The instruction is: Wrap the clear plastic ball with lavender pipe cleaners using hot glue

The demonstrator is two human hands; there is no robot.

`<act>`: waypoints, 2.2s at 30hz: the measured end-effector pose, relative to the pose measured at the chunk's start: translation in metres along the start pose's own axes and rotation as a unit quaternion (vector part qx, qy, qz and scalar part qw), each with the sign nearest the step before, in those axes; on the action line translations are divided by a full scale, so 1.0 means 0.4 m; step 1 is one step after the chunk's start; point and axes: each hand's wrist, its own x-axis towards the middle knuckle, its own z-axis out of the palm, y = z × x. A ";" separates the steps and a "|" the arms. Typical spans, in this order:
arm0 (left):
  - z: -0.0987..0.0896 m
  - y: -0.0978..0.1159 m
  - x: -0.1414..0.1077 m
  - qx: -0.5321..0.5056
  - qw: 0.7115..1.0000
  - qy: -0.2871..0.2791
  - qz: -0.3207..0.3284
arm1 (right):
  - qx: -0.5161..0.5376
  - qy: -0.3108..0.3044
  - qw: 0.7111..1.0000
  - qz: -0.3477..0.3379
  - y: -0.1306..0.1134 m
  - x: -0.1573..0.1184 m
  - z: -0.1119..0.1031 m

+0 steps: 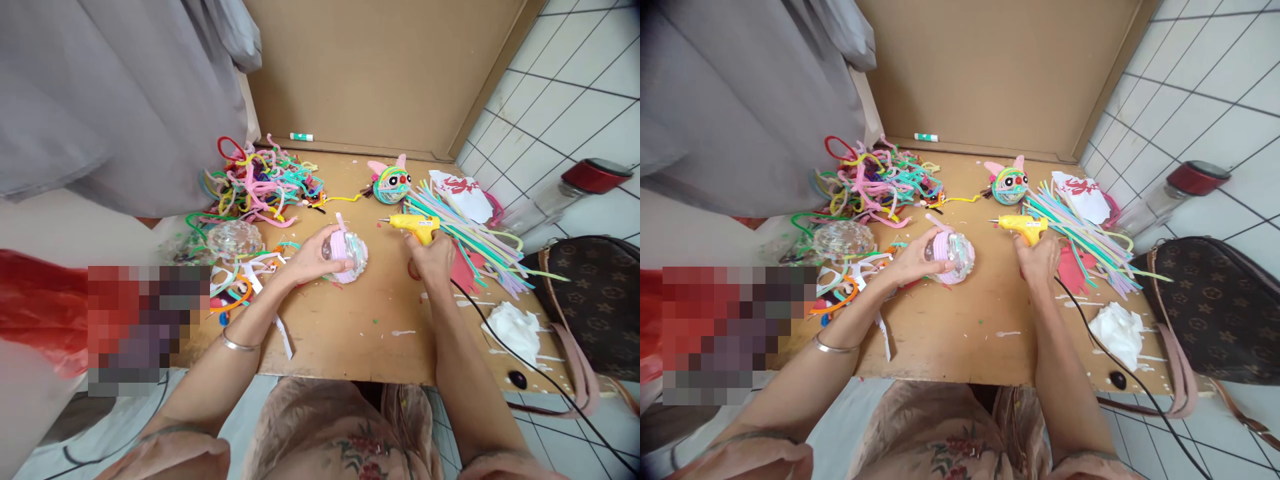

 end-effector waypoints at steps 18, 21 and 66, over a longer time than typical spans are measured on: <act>0.006 -0.012 0.003 -0.013 1.000 0.008 0.007 | -0.048 0.047 0.965 -0.252 -0.063 -0.067 -0.035; 0.008 -0.011 0.003 -0.017 1.000 0.008 0.018 | 0.101 -0.004 0.917 -0.387 -0.159 -0.105 -0.093; 0.002 -0.004 -0.001 -0.031 0.999 -0.006 -0.009 | 0.230 -0.097 0.906 -0.341 -0.125 -0.187 -0.042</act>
